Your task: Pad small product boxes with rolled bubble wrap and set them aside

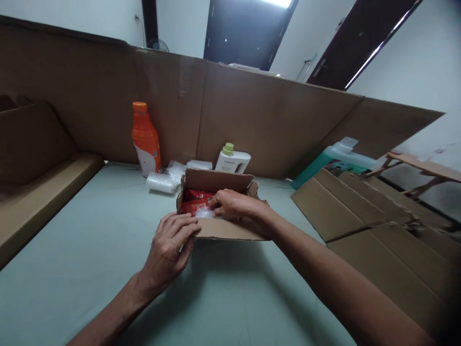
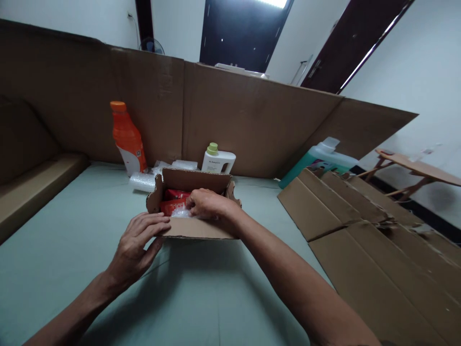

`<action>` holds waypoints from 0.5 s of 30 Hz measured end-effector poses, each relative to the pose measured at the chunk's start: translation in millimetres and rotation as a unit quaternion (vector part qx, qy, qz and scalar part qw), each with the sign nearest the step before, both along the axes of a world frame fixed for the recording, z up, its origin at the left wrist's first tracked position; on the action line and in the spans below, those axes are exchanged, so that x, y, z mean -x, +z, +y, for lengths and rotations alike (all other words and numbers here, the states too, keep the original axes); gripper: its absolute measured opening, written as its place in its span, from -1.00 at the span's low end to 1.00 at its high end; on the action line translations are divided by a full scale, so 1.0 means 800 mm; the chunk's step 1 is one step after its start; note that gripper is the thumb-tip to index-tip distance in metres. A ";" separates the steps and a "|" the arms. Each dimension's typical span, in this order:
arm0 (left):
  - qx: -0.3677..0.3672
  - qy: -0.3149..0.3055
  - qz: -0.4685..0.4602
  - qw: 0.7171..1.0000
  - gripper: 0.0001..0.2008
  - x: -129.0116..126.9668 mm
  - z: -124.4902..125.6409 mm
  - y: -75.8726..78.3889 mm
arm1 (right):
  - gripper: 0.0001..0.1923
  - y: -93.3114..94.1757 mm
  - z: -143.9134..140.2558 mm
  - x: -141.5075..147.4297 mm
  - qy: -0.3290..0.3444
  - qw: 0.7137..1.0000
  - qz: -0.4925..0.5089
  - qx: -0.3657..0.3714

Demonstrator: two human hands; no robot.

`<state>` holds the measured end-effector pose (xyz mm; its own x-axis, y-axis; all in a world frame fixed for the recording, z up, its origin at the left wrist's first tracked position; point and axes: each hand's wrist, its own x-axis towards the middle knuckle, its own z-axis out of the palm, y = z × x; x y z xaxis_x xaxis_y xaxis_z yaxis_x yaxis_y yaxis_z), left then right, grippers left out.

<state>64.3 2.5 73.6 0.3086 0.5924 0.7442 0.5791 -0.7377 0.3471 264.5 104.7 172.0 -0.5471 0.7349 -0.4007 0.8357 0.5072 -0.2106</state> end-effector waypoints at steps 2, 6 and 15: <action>-0.008 0.008 0.001 1.000 -0.78 -0.001 0.006 0.007 | -0.74 0.007 -0.003 -0.003 -0.006 1.000 0.022 -0.016; -0.056 0.071 -0.038 0.995 -0.65 0.000 0.013 0.022 | -0.76 0.039 -0.043 -0.040 -0.108 0.959 0.212 -0.156; 0.206 0.085 -0.222 0.949 -0.23 0.024 0.035 -0.043 | -0.65 -0.068 -0.140 -0.132 -0.372 0.787 0.424 -0.250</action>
